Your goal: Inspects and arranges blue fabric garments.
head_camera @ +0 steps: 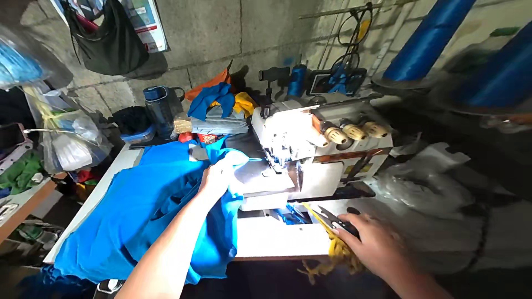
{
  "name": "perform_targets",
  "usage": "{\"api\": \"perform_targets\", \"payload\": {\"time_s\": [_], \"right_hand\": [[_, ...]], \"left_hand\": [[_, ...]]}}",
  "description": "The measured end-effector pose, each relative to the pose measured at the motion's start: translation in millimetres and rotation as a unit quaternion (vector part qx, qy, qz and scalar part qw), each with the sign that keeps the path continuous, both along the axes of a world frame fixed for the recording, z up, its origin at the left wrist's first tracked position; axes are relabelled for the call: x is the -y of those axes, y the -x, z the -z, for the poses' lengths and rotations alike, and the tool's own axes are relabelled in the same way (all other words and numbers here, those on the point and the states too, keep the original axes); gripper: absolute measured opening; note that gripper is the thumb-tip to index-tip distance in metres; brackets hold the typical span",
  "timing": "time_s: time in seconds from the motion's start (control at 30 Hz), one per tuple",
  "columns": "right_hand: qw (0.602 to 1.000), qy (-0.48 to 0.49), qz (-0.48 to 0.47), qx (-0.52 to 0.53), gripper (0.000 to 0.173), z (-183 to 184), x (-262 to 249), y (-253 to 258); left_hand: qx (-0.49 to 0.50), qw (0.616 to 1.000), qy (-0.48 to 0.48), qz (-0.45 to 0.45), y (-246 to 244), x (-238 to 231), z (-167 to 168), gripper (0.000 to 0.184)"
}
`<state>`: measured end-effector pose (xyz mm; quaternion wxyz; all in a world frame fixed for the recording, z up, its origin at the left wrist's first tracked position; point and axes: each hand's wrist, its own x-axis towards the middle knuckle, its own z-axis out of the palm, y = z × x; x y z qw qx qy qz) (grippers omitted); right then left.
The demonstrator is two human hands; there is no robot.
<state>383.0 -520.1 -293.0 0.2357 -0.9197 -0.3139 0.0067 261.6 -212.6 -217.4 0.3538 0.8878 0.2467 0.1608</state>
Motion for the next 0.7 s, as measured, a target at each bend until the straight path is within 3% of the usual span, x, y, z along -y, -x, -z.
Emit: {"api": "perform_targets", "payload": {"time_s": [0.1, 0.23, 0.33, 0.4, 0.47, 0.53, 0.7], "right_hand": [[0.999, -0.029, -0.002, -0.025, 0.028, -2.6, 1.3, -3.8], [0.983, -0.163, 0.016, -0.082, 0.019, -1.1, 3.5, -3.0], [0.933, -0.302, 0.015, -0.195, 0.027, -22.0, -4.7, 4.6], [0.932, -0.289, -0.016, -0.218, 0.031, -43.1, -17.5, 13.3], [0.963, -0.223, -0.077, -0.129, 0.028, -57.9, -31.2, 15.7], [0.980, -0.156, -0.127, 0.007, 0.036, -67.9, -43.8, 15.9], [0.948, -0.051, -0.193, 0.246, 0.027, -90.3, -70.8, 19.6]], "left_hand": [[0.088, 0.995, 0.002, -0.042, 36.5, 13.7, 7.7, 0.024], [0.116, 0.993, -0.001, -0.001, 71.8, 40.8, -0.8, 0.015], [0.131, 0.987, 0.077, 0.059, 80.4, 65.6, -9.3, 0.011], [0.149, 0.974, 0.138, 0.103, 80.0, 81.1, -9.8, 0.010], [0.158, 0.964, 0.163, 0.140, 77.7, 93.4, -7.6, 0.011], [0.154, 0.962, 0.161, 0.160, 76.7, 102.3, -4.4, 0.013], [0.186, 0.953, 0.131, 0.198, 79.6, 112.9, 7.3, 0.019]]}}
